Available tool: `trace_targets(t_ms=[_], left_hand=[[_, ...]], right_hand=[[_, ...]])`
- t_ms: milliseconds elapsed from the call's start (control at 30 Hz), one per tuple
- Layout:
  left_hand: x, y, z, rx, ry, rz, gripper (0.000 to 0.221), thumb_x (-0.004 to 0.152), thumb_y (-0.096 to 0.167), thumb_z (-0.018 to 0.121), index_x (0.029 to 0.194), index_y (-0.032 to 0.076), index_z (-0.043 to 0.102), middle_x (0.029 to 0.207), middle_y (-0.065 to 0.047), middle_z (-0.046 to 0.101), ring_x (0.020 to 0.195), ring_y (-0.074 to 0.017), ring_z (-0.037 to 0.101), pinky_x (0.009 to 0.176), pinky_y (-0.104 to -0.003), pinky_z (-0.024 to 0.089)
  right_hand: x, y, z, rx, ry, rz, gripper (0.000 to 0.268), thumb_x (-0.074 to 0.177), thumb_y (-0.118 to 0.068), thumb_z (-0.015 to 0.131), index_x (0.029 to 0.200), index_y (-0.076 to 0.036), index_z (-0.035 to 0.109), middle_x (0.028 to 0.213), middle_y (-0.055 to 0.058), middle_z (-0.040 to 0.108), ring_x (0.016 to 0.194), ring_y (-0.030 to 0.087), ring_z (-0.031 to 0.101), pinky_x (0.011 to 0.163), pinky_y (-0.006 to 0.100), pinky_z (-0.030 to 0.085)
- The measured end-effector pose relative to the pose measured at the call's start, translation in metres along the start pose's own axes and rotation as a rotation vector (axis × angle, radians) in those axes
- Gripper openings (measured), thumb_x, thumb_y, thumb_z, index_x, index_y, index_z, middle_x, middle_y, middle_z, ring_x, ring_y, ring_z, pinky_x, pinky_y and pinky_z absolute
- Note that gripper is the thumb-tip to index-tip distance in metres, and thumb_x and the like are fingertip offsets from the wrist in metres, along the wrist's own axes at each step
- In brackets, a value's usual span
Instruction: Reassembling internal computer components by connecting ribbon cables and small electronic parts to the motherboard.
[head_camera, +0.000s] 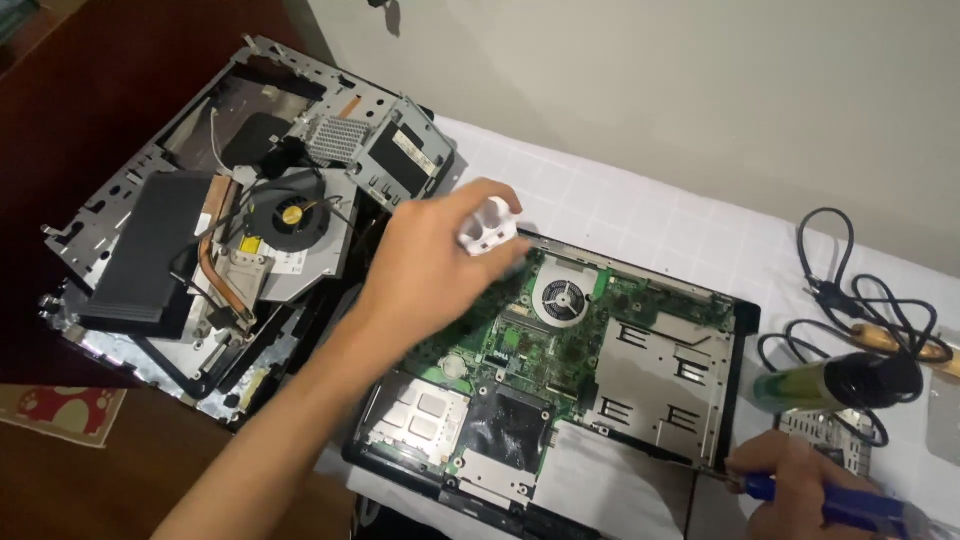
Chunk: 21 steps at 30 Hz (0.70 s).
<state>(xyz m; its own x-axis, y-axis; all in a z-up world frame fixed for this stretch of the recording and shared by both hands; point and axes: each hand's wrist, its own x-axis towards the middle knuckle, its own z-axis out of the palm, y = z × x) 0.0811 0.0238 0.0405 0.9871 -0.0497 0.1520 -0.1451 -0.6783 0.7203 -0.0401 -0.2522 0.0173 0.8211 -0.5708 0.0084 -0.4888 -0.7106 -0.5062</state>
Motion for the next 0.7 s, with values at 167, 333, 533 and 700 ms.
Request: trace_targets(t_ms=[167,333,533,700], left_hand=[[0.006,0.011,0.001,-0.097,-0.013,-0.156,0.011,0.083,0.027,0.082,0.091,0.021,0.077,0.070,0.005,0.075,0.061,-0.0083,0.063,0.056,-0.027,0.047],[0.005,0.000,0.014,0.003,0.030,-0.032,0.013,0.087,0.022,0.079,0.097,0.016,0.074,0.082,-0.003,0.075,0.064,-0.0116,0.066,0.056,-0.026,0.054],[0.012,-0.004,0.006,-0.074,-0.091,0.057,0.015,0.088,0.029,0.076,0.097,0.018,0.070,0.085,0.001,0.070,0.066,-0.0123,0.059,0.054,-0.027,0.045],[0.028,0.000,-0.006,-0.130,-0.411,-0.066,0.015,0.092,0.016,0.072,0.107,0.015,0.072,0.087,0.002,0.073,0.060,-0.0070,0.057,0.050,-0.016,0.048]], right_hand=[[0.010,0.034,0.018,0.390,-0.039,-0.228,0.066,0.126,-0.021,0.037,0.068,-0.001,0.063,0.062,0.009,0.061,0.049,0.020,0.054,0.051,0.028,0.040],[0.090,0.139,0.035,0.245,-0.519,-0.369,0.041,0.058,0.007,0.070,0.096,-0.008,0.071,0.086,0.010,0.084,0.083,0.022,0.082,0.078,0.037,0.060],[0.096,0.101,0.036,0.920,-1.238,-0.618,0.041,0.098,-0.025,0.063,0.129,0.000,0.070,0.107,0.021,0.082,0.087,0.025,0.083,0.070,0.031,0.064],[0.074,0.064,0.064,0.858,-1.038,-0.647,0.048,0.105,-0.039,0.050,0.121,-0.001,0.074,0.102,0.014,0.083,0.094,0.024,0.082,0.089,0.035,0.058]])
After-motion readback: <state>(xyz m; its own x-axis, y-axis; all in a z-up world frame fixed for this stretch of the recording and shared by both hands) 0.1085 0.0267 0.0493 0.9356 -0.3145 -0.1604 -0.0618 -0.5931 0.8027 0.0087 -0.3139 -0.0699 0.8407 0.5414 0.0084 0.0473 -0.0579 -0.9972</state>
